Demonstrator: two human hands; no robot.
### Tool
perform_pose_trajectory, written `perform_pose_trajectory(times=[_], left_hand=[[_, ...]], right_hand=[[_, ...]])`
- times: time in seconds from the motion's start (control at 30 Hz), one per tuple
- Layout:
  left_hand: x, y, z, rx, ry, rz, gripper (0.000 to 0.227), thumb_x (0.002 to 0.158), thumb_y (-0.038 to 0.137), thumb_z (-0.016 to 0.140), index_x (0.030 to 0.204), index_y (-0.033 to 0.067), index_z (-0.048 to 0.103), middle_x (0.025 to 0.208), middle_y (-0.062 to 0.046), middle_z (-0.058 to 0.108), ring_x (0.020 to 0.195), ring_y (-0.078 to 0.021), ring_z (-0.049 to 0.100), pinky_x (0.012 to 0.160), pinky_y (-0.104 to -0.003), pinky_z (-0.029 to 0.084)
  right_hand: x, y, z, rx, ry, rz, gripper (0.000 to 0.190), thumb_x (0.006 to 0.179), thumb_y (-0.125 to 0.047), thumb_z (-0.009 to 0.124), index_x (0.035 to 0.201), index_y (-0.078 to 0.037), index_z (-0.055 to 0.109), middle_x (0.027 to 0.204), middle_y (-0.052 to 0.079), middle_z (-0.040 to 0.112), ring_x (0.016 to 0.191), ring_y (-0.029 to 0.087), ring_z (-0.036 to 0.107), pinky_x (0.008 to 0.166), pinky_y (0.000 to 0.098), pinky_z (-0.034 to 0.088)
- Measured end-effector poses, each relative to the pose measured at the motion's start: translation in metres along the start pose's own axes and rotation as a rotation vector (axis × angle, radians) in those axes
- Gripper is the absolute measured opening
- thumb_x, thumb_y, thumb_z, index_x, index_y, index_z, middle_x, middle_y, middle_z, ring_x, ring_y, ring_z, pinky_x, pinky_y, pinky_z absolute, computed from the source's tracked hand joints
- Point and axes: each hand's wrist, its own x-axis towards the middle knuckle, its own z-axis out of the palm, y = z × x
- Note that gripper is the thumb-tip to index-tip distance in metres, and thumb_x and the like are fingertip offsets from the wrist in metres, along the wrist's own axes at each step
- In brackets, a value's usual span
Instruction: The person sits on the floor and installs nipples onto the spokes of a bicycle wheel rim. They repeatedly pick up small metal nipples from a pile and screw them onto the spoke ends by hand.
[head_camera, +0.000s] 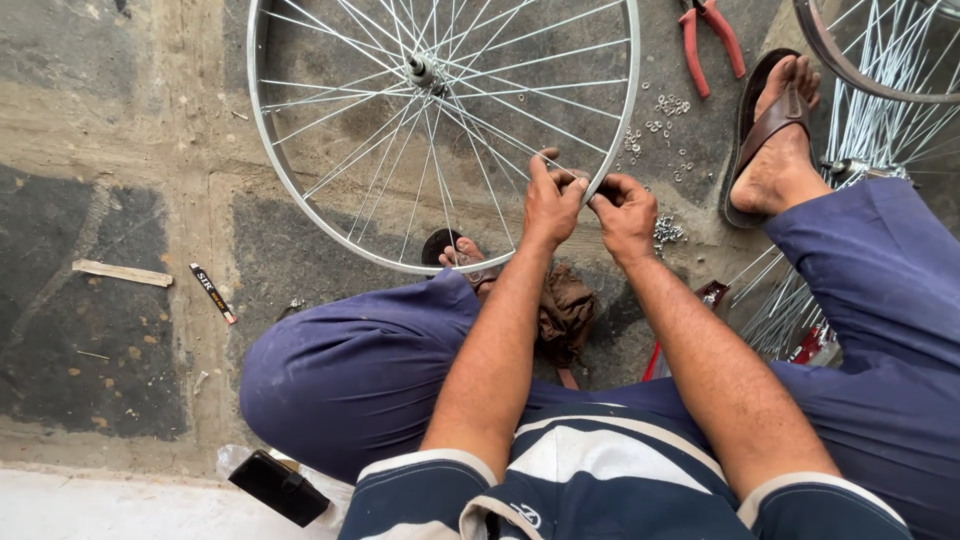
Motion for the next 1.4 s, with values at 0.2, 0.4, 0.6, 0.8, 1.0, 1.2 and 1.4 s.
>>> perform_pose_trajectory(times=[0.2, 0.4, 0.6, 0.8, 1.0, 1.2, 1.4], left_hand=[[0.004, 0.001, 0.001, -0.004, 0.031, 0.042, 0.065, 0.092, 0.019, 0.07, 0.145, 0.004, 0.035, 0.102, -0.009, 0.077, 0.091, -0.0215, 0.073, 0.084, -0.036, 0.058], [0.005, -0.004, 0.003, 0.196, 0.075, -0.019, 0.064, 0.094, 0.027, 0.074, 0.143, 0.005, 0.038, 0.095, -0.01, 0.076, 0.089, -0.0226, 0.074, 0.082, -0.037, 0.056], [0.005, -0.003, 0.003, 0.072, 0.045, -0.004, 0.065, 0.092, 0.025, 0.072, 0.144, 0.006, 0.039, 0.098, -0.008, 0.076, 0.091, -0.0216, 0.074, 0.083, -0.036, 0.056], [0.005, 0.001, 0.001, -0.012, 0.04, 0.02, 0.068, 0.09, 0.023, 0.071, 0.146, 0.0052, 0.036, 0.101, -0.009, 0.077, 0.093, -0.0212, 0.074, 0.085, -0.036, 0.057], [0.002, 0.007, 0.003, 0.133, 0.093, -0.037, 0.066, 0.091, 0.028, 0.074, 0.143, 0.0053, 0.04, 0.096, -0.012, 0.076, 0.088, -0.0233, 0.074, 0.079, -0.037, 0.057], [0.002, 0.004, 0.002, 0.154, 0.096, -0.003, 0.061, 0.089, 0.028, 0.074, 0.137, 0.0055, 0.043, 0.093, -0.01, 0.076, 0.086, -0.0234, 0.072, 0.076, -0.039, 0.055], [0.006, -0.014, 0.007, 0.57, 0.111, -0.039, 0.031, 0.111, 0.034, 0.059, 0.132, 0.0121, 0.052, 0.097, -0.005, 0.067, 0.076, -0.0222, 0.068, 0.066, -0.038, 0.057]], right_hand=[[0.003, -0.002, 0.001, 0.042, -0.003, -0.01, 0.022, 0.093, 0.004, 0.066, 0.115, 0.001, 0.068, 0.11, 0.012, 0.074, 0.101, 0.018, 0.074, 0.093, 0.0324, 0.062], [0.002, 0.002, 0.001, 0.037, -0.007, -0.007, 0.019, 0.094, 0.004, 0.067, 0.113, 0.001, 0.068, 0.108, 0.011, 0.073, 0.101, 0.018, 0.074, 0.094, 0.0314, 0.065], [0.002, 0.002, 0.002, 0.044, -0.008, -0.035, 0.022, 0.093, 0.006, 0.066, 0.114, 0.002, 0.066, 0.108, 0.011, 0.073, 0.099, 0.017, 0.074, 0.094, 0.0316, 0.065], [0.002, -0.003, 0.002, 0.041, -0.005, -0.024, 0.025, 0.091, 0.005, 0.067, 0.115, 0.001, 0.066, 0.108, 0.01, 0.073, 0.1, 0.017, 0.074, 0.094, 0.0312, 0.065], [0.003, 0.001, 0.0, 0.006, -0.009, -0.043, 0.023, 0.091, 0.004, 0.068, 0.114, 0.002, 0.066, 0.107, 0.011, 0.074, 0.099, 0.017, 0.074, 0.092, 0.0309, 0.064], [0.0, 0.02, 0.004, 0.098, -0.003, -0.027, 0.021, 0.095, 0.001, 0.057, 0.115, -0.002, 0.063, 0.106, 0.008, 0.068, 0.098, 0.017, 0.067, 0.092, 0.0326, 0.061], [0.009, 0.006, 0.007, 0.158, 0.071, 0.244, 0.025, 0.094, -0.006, 0.071, 0.115, -0.007, 0.057, 0.112, 0.008, 0.064, 0.103, 0.019, 0.067, 0.094, 0.0329, 0.063]])
